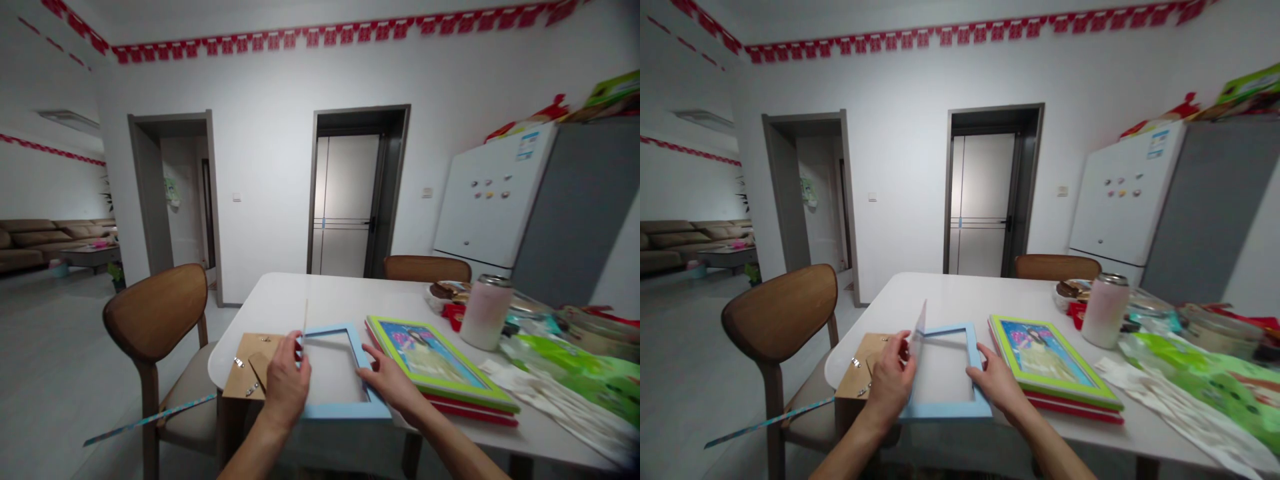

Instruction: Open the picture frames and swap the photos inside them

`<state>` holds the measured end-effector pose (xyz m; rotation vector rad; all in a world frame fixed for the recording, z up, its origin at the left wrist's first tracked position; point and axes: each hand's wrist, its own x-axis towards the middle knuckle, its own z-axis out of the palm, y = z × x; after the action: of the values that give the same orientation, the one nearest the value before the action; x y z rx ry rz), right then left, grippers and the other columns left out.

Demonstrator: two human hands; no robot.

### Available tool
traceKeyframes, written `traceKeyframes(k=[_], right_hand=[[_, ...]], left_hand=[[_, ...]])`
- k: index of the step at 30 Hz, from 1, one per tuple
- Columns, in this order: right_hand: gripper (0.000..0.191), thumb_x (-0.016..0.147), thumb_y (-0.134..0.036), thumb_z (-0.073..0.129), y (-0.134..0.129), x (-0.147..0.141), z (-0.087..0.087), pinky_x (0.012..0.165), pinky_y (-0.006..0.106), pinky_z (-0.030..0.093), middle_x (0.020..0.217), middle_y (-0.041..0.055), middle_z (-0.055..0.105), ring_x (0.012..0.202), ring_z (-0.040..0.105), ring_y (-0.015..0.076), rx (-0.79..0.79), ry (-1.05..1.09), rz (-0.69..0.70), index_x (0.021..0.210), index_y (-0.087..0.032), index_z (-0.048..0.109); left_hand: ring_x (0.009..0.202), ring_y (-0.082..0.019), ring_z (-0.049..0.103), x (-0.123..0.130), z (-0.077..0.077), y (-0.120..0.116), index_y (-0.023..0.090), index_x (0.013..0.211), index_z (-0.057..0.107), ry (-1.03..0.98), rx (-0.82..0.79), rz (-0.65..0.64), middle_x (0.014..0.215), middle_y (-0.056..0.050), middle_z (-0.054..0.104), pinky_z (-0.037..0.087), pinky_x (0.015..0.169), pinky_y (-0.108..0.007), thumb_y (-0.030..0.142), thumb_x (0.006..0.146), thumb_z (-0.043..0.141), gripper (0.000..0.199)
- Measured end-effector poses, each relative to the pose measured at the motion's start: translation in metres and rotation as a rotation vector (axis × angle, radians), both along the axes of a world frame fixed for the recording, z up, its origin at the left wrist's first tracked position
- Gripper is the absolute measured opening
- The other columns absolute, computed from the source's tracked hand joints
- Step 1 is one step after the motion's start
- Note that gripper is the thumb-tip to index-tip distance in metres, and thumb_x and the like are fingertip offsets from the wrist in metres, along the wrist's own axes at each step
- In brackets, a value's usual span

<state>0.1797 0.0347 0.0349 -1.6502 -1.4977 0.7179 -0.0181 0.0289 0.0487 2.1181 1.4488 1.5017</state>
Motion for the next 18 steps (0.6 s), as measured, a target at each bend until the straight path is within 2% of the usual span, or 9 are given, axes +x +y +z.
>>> traceKeyframes(k=[3,6,10,15,18], right_hand=[[0.053,0.065,-0.020,0.045,0.005,0.007,-0.014,0.074,0.029,0.042,0.083,0.0115,0.063,0.076,0.058,0.0198,0.035,-0.375,-0.026,0.115,-0.003,0.045],[0.049,0.067,-0.020,0.042,0.008,0.009,-0.027,0.086,0.028,0.036,0.105,0.0162,0.057,0.094,0.054,0.0212,0.056,-0.534,0.010,0.112,-0.002,0.048],[0.047,0.068,-0.020,0.043,0.009,0.010,-0.037,0.085,0.028,0.037,0.102,0.0165,0.059,0.092,0.054,0.0217,0.079,-0.634,0.020,0.111,-0.002,0.049],[0.042,0.068,-0.022,0.045,0.007,0.004,-0.033,0.088,0.030,0.034,0.101,0.0133,0.058,0.095,0.051,0.0224,0.170,-0.673,-0.005,0.108,-0.008,0.053],[0.041,0.069,-0.023,0.044,0.006,-0.007,-0.027,0.091,0.031,0.032,0.105,0.0128,0.056,0.100,0.048,0.0226,0.253,-0.601,-0.006,0.106,-0.010,0.054]], left_hand=[[0.090,-0.018,0.053,-0.032,-0.014,0.006,0.018,0.105,0.042,-0.066,-0.037,0.171,0.098,-0.005,0.056,0.041,0.079,-0.030,0.016,0.073,0.041,0.032],[0.090,-0.019,0.054,-0.057,-0.036,0.006,0.018,0.099,0.046,0.040,-0.147,0.234,0.098,-0.005,0.057,0.040,0.079,-0.031,0.021,0.073,0.043,0.026],[0.092,-0.021,0.053,-0.070,-0.054,-0.001,0.019,0.098,0.050,0.210,-0.198,0.289,0.097,-0.005,0.059,0.038,0.082,-0.034,0.031,0.075,0.043,0.027],[0.095,-0.022,0.050,-0.071,-0.056,-0.005,0.020,0.096,0.052,0.310,-0.194,0.305,0.097,-0.005,0.059,0.037,0.082,-0.036,0.034,0.074,0.044,0.027],[0.098,-0.022,0.048,-0.070,-0.057,-0.004,0.019,0.099,0.052,0.317,-0.163,0.268,0.102,-0.006,0.057,0.035,0.086,-0.037,0.035,0.073,0.046,0.031]])
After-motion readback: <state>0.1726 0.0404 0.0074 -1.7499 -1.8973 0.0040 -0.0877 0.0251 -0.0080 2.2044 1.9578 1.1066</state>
